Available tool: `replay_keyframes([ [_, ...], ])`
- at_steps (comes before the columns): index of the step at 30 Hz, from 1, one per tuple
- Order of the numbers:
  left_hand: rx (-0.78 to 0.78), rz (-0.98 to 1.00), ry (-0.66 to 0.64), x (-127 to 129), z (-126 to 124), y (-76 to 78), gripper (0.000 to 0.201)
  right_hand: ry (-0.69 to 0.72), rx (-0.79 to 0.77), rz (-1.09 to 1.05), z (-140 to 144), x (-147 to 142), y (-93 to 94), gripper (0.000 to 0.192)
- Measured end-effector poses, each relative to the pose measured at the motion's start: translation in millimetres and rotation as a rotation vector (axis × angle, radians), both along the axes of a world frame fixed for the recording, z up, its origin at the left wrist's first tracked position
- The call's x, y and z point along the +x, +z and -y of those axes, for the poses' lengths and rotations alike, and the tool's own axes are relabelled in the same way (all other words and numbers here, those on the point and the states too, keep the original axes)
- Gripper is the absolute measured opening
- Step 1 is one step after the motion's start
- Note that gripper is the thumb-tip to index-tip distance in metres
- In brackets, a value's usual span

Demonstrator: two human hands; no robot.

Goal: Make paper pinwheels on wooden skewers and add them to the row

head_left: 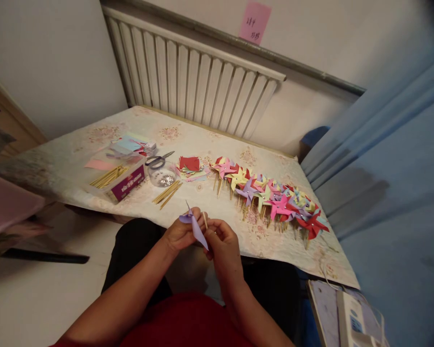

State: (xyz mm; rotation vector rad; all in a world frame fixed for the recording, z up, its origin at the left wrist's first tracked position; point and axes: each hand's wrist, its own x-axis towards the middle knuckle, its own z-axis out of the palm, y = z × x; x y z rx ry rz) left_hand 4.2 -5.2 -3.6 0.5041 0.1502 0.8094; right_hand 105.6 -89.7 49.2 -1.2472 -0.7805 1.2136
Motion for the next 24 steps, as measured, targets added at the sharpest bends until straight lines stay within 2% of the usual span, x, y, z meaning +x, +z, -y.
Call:
replay_keyframes([
  [7, 0.091, -0.004, 0.000, -1, 2, 9.8, 0.034, -0.022, 0.020, -0.019, -4, 9, -3.9, 0.017],
  [12, 0.057, -0.019, 0.005, -1, 4, 14.5, 0.036, -0.012, 0.032, 0.008, -4, 10, -1.6, 0.016],
  [19, 0.009, -0.008, 0.030, -4, 4, 11.7, 0.028, 0.051, 0.046, 0.016, 0, 3, -0.7, 0.015],
  [24, -0.010, 0.037, 0.016, -4, 3, 11.2, 0.030, 0.054, 0.028, 0.040, 3, -4, 5.6, 0.016],
])
